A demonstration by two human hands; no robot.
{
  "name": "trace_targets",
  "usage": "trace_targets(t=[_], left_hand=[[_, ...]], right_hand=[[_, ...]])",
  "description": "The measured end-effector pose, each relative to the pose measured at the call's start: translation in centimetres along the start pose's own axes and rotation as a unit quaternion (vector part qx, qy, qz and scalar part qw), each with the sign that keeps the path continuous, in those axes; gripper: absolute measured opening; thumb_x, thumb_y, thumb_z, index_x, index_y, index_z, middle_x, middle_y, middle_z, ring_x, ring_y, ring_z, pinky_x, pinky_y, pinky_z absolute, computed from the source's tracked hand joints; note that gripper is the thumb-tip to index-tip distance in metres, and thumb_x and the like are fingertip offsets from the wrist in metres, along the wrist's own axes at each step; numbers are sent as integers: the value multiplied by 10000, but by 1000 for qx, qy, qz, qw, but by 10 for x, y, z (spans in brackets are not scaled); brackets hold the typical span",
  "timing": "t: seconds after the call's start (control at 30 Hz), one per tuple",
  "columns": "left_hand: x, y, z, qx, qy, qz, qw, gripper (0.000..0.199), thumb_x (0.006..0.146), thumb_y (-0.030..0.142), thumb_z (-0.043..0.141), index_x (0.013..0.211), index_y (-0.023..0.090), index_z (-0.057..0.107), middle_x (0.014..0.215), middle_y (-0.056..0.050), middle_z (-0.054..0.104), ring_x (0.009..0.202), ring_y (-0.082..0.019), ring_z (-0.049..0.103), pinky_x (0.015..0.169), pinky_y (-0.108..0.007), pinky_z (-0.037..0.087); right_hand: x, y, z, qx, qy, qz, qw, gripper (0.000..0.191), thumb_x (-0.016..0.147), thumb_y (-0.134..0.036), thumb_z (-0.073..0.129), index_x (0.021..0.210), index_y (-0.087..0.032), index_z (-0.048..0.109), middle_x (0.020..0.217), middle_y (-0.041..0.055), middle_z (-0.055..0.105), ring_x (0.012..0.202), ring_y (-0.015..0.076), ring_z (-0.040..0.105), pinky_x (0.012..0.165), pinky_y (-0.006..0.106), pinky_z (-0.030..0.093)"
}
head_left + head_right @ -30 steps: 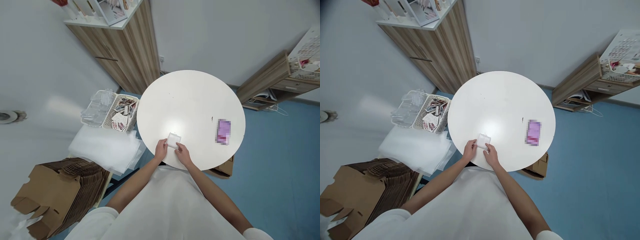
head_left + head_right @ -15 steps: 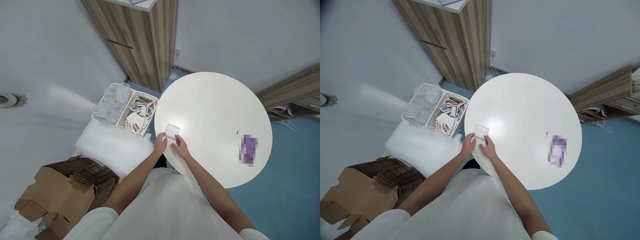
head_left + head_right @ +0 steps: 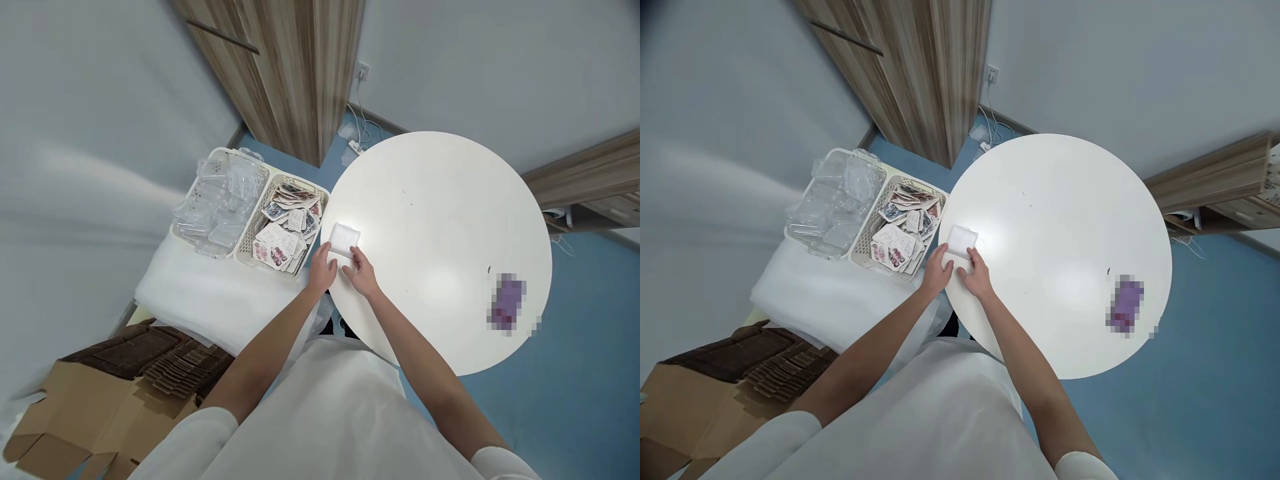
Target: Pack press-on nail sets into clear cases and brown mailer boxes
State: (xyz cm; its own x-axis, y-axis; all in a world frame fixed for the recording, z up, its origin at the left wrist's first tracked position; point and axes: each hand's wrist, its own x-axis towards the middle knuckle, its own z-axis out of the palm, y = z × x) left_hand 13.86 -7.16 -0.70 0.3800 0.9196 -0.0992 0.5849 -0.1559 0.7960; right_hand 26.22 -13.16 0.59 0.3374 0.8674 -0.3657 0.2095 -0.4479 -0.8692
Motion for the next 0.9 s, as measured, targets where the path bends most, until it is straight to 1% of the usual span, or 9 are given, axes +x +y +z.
trace_targets(t=[0.1, 0.23, 0.37, 0.43, 0.53, 0.63, 0.7, 0.77, 0.9], left_hand=[[-2, -1, 3, -12, 4, 0, 1000, 450, 792, 208, 427, 1235, 169, 363, 1262, -102, 409, 1187, -209, 364, 981, -386, 340], [-9, 1, 5, -21, 20, -17, 999, 427, 797, 219, 432, 1219, 185, 381, 1303, -101, 346, 1204, -215, 344, 974, -396, 342], [-31, 9, 1, -21, 37, -33, 999, 390, 785, 220, 455, 1173, 183, 434, 1286, -102, 364, 1191, -218, 362, 969, -394, 347], [-50, 14, -4, -24, 29, -30, 999, 367, 778, 221, 462, 1143, 181, 465, 1230, -94, 434, 1150, -211, 410, 952, -382, 367], [-89, 20, -12, -43, -27, -35, 998, 339, 781, 248, 456, 1112, 186, 495, 1079, -69, 559, 964, -180, 546, 837, -341, 455], [-133, 25, -22, -52, -71, -60, 994, 338, 778, 308, 455, 1097, 217, 519, 1038, -47, 597, 854, -166, 593, 739, -307, 493], [-161, 27, -29, -43, -81, -81, 992, 346, 771, 326, 460, 1089, 213, 535, 1045, -61, 602, 843, -183, 600, 696, -306, 501], [-186, 29, -37, -32, -83, -98, 991, 354, 767, 337, 463, 1085, 205, 546, 1056, -75, 600, 844, -202, 601, 659, -309, 505], [-221, 29, -59, -11, -38, -114, 993, 351, 765, 351, 470, 1081, 218, 548, 1051, -66, 603, 841, -196, 598, 645, -296, 501]], right_hand=[[-1, 2, -3, -8, -3, -22, 1000, 624, 689, -318, 569, 1265, -253, 342, 1373, 47, 281, 1261, 204, 263, 1004, 380, 301], [-6, 6, -11, 16, -35, -28, 999, 670, 682, -338, 586, 1285, -307, 294, 1419, 25, 144, 1272, 220, 226, 979, 405, 315], [-25, 8, -23, 60, -59, -23, 996, 627, 703, -361, 565, 1269, -353, 296, 1421, 2, 135, 1240, 213, 282, 966, 418, 324], [-39, 10, -29, 74, -70, -24, 994, 600, 715, -368, 548, 1263, -338, 306, 1408, 17, 179, 1209, 206, 331, 949, 405, 348], [-59, 15, -38, 94, -92, -28, 991, 592, 715, -368, 540, 1258, -294, 316, 1357, 63, 285, 1125, 200, 423, 898, 388, 400], [-75, 23, -40, 111, -125, -26, 986, 567, 701, -361, 552, 1224, -261, 356, 1266, 96, 397, 952, 177, 531, 837, 391, 438], [-84, 27, -35, 111, -145, -25, 983, 550, 690, -357, 564, 1196, -237, 387, 1173, 99, 475, 834, 154, 561, 803, 392, 453], [-92, 30, -26, 103, -173, -27, 979, 507, 682, -360, 570, 1149, -213, 437, 1083, 93, 529, 779, 145, 566, 776, 381, 463], [-107, 27, -1, 61, -242, -54, 967, 404, 676, -373, 569, 1033, -186, 528, 949, 79, 591, 750, 156, 576, 733, 354, 478]])
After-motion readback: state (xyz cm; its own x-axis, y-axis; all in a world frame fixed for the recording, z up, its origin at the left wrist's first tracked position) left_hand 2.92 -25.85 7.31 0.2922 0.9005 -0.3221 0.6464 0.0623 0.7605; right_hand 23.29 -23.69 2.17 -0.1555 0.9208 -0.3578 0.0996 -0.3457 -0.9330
